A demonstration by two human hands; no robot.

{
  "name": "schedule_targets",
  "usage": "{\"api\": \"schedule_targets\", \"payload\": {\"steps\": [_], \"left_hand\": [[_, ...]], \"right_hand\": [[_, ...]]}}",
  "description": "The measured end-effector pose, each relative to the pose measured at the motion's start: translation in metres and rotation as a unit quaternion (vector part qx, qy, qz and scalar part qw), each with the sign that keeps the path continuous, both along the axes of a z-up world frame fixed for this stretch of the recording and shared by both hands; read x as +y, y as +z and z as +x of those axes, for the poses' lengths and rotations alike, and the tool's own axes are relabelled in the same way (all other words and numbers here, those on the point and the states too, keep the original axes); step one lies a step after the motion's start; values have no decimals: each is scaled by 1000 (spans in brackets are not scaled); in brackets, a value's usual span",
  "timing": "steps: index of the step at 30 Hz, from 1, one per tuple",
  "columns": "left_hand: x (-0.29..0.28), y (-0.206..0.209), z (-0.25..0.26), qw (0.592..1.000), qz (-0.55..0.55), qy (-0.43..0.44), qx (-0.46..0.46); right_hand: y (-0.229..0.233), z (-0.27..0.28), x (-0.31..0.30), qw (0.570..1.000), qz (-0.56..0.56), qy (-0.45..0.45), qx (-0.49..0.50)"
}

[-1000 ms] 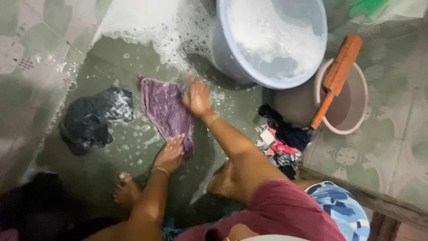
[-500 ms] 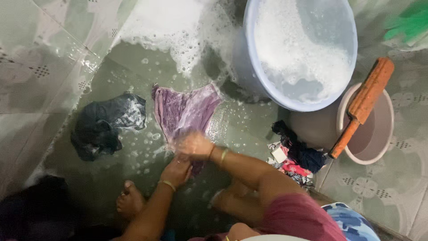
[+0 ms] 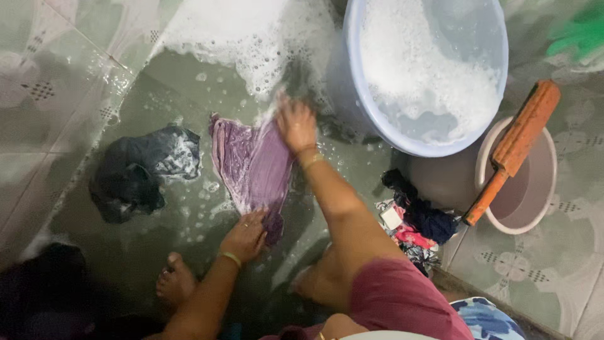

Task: The person washes clothes by hand in a tiled room. They scrub a black garment and a purple garment on the wet floor using a bar of soap, then rinse them in a bucket of soapy water.

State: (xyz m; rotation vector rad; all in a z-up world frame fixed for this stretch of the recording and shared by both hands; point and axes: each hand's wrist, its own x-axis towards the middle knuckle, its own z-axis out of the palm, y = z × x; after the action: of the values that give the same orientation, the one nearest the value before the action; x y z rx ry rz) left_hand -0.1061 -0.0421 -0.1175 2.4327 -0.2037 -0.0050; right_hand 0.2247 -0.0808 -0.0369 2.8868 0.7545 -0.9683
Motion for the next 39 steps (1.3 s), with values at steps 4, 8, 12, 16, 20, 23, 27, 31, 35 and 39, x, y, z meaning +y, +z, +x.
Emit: {"api": "schedule_targets", "payload": {"steps": [4, 8, 12, 16, 20, 23, 27, 31, 35, 39], "left_hand": [[1, -4, 7, 999, 18, -11, 24], [-1, -8, 2, 998, -9, -16, 56], [3, 13, 18, 992, 49, -52, 102], [12, 73, 36, 963, 81, -75, 247], [7, 81, 31, 946, 130, -82, 286], [4, 58, 26, 976, 105, -72, 176], [4, 57, 23, 985, 92, 31, 141], [3, 93, 52, 989, 11, 123, 76], [-2, 138, 84, 980, -46, 195, 13], [-4, 178, 95, 959, -155, 229, -65]], "right_hand": [[-20, -42, -2, 931, 144, 192, -275], [-59, -95, -10, 901, 129, 338, -240], [-71, 33, -12, 940, 249, 7, -231], [-48, 82, -42, 888, 414, -191, -62], [-57, -70, -141, 923, 117, -78, -359], [-38, -144, -178, 972, 40, -144, -179], [9, -162, -178, 986, -3, -164, -42], [44, -199, -168, 970, 133, -173, -108], [62, -235, -157, 886, 383, -212, -152], [85, -236, -152, 859, 431, -219, -168]]}}
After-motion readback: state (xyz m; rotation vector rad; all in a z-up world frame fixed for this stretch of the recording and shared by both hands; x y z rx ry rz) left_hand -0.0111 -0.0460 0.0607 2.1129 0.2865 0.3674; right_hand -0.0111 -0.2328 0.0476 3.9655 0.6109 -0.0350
